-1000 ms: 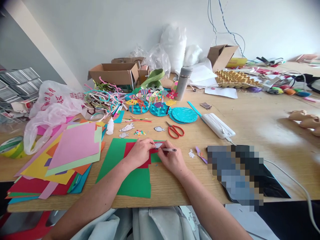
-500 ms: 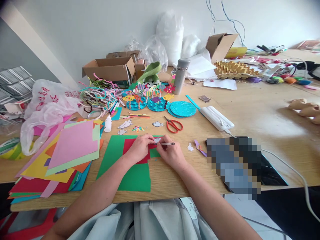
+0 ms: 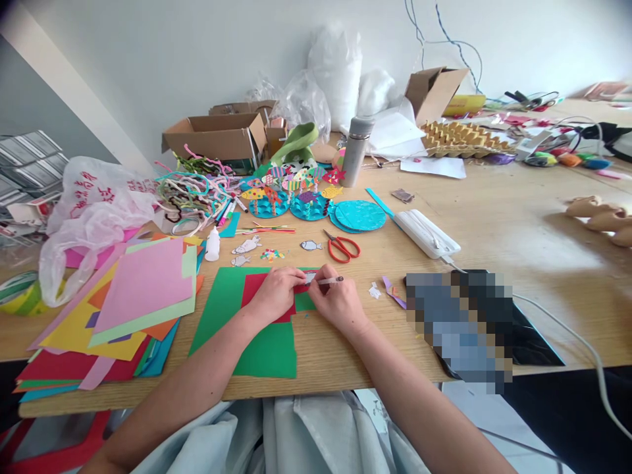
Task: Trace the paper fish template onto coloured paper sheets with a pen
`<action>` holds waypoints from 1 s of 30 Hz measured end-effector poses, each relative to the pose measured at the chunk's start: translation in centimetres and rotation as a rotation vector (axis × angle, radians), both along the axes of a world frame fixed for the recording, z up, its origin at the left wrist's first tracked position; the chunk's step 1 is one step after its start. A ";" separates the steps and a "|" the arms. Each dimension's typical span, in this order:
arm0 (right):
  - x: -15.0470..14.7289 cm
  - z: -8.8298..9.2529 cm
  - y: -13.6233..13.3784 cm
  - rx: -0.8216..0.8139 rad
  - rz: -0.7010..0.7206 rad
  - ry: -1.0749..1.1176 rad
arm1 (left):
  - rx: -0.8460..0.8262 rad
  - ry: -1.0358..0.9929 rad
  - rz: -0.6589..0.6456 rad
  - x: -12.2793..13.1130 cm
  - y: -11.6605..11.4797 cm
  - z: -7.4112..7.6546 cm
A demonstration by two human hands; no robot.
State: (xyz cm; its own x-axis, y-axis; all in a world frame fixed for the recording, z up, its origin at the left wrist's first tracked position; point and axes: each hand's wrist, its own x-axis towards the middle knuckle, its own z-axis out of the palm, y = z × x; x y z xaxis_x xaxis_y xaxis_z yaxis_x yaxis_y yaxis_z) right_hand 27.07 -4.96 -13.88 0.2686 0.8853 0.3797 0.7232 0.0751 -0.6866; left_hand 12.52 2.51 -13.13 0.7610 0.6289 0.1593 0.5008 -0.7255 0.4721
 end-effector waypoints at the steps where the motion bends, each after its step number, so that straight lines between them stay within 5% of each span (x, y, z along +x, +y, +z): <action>1: 0.0 0.1 0.1 0.000 0.005 -0.008 | 0.006 0.004 -0.002 0.0 0.0 0.0; 30: 0.3 0.1 0.2 -0.075 0.048 0.120 | 0.159 0.130 -0.069 0.1 -0.7 0.6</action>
State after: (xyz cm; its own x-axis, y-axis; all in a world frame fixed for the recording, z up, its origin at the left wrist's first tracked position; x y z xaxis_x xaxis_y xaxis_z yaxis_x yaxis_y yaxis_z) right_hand 27.35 -4.79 -13.77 0.2646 0.9229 0.2797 0.6325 0.0529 -0.7728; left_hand 12.62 1.77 -12.55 0.8217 0.5498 0.1498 0.4971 -0.8201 0.2836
